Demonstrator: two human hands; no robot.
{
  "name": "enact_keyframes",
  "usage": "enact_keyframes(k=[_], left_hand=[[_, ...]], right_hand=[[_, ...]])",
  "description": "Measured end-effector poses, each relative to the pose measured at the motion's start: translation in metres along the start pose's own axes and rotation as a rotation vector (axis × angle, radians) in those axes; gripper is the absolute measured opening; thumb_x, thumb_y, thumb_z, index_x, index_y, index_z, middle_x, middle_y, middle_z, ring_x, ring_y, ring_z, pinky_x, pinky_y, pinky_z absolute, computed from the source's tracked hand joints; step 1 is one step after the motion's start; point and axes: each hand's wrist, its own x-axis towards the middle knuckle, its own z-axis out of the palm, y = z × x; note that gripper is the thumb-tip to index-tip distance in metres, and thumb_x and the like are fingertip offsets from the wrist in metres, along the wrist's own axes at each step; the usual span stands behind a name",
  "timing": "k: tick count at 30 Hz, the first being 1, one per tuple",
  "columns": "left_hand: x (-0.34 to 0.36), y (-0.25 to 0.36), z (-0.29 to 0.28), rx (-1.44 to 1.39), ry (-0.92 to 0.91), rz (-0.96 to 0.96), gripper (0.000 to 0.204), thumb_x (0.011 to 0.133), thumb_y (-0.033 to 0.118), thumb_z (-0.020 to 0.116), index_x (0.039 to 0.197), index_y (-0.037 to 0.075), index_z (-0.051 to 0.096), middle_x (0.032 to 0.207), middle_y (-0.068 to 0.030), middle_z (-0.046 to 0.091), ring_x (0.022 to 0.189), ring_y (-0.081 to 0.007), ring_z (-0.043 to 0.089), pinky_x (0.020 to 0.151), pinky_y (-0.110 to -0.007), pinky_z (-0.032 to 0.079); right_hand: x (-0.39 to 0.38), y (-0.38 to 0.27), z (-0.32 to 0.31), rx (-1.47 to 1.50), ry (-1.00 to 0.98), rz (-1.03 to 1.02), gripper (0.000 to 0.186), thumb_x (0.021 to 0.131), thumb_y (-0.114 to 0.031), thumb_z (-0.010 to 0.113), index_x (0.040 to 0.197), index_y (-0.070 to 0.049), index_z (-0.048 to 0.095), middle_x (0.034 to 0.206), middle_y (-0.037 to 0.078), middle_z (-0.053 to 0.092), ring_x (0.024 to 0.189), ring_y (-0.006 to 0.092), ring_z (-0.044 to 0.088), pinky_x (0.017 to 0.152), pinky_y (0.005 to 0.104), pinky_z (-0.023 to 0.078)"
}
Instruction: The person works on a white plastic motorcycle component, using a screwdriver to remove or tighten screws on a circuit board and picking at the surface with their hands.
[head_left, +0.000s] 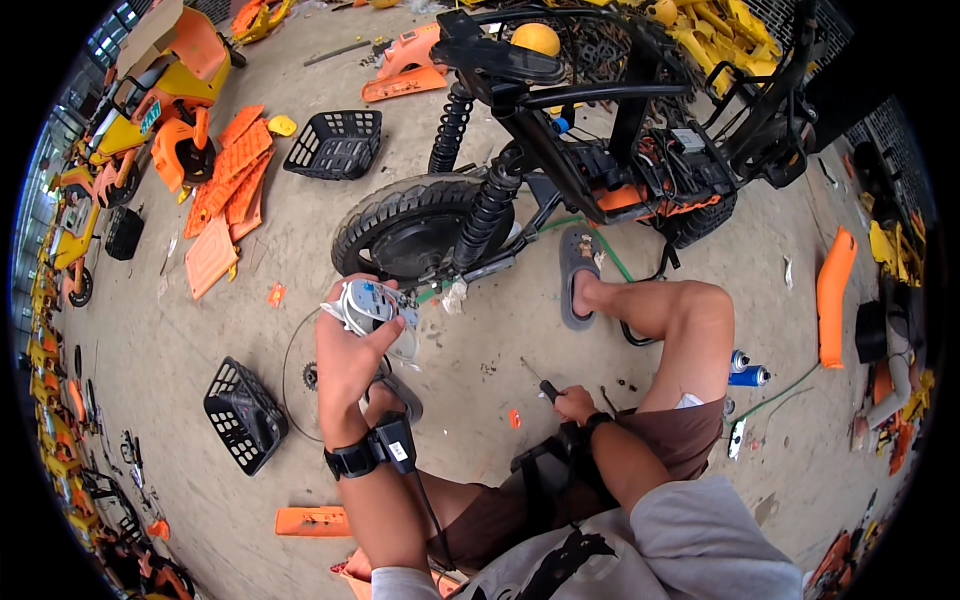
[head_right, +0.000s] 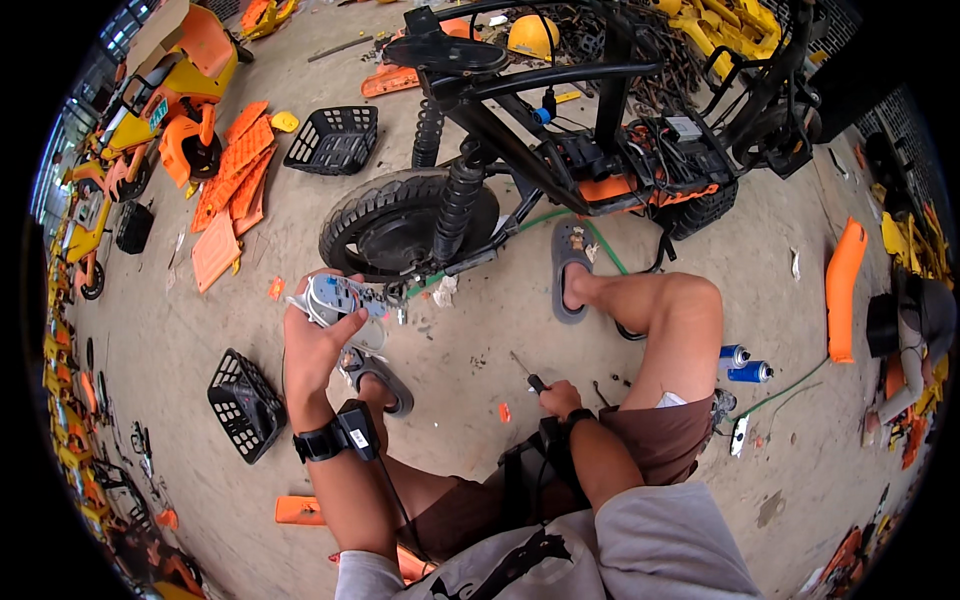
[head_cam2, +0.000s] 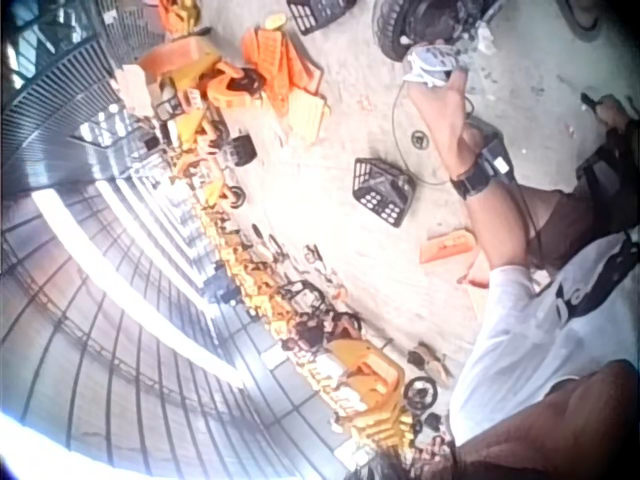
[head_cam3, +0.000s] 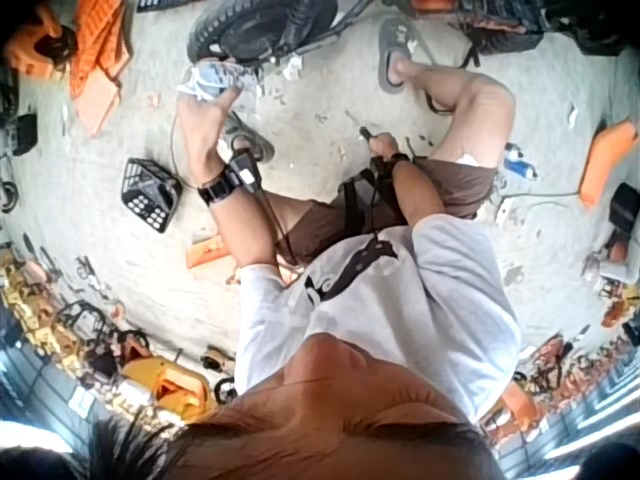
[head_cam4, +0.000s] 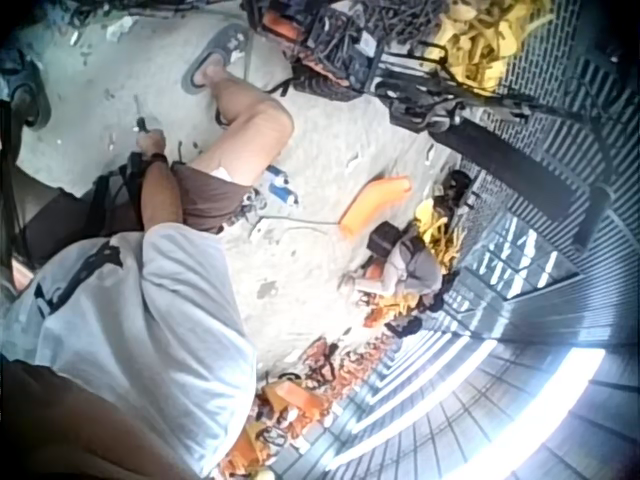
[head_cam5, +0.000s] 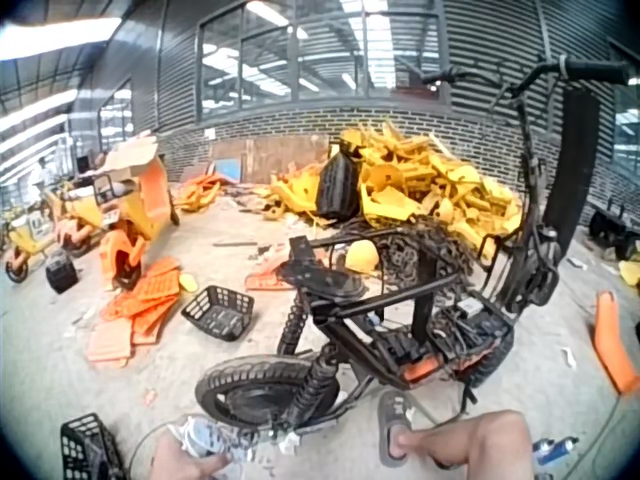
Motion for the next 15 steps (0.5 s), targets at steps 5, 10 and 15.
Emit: enact_keyframes(k=[5, 10, 15], left_hand=[[0.002, 0.000, 0.002, -0.029, 0.022, 0.015, 0.051, 0.074, -0.012, 0.068, 0.120, -0.001, 0.050, 0.119, -0.0171, 0.066, 0.106, -0.0192, 0.064, 0.091, -0.032, 0.052], [0.000, 0.000, 0.000, -0.030, 0.042, 0.011, 0.051, 0.074, -0.013, 0.068, 0.120, -0.001, 0.050, 0.119, -0.0169, 0.067, 0.106, -0.0188, 0.063, 0.090, -0.032, 0.052], [0.002, 0.002, 0.002, -0.018, 0.036, 0.015, 0.051, 0.074, -0.013, 0.067, 0.120, -0.001, 0.050, 0.119, -0.0169, 0.066, 0.105, -0.0187, 0.064, 0.090, -0.032, 0.052]], right_hand=[[0.011, 0.001, 0.003, 0.606, -0.138, 0.106, 0.016, 0.078, -0.017, 0.061, 0.078, -0.001, 0.065, 0.066, 0.009, 0.062, 0.054, 0.0185, 0.058, 0.045, 0.0334, 0.044], [-0.006, -0.016, -0.005, 0.786, -0.220, 0.114, 0.022, 0.085, -0.026, 0.053, 0.075, -0.007, 0.058, 0.063, 0.004, 0.053, 0.048, 0.0121, 0.044, 0.040, 0.0268, 0.031], [0.006, -0.009, -0.007, 0.731, -0.181, 0.126, 0.028, 0.087, -0.032, 0.051, 0.078, -0.008, 0.060, 0.064, 0.004, 0.054, 0.050, 0.0122, 0.045, 0.040, 0.0270, 0.029]])
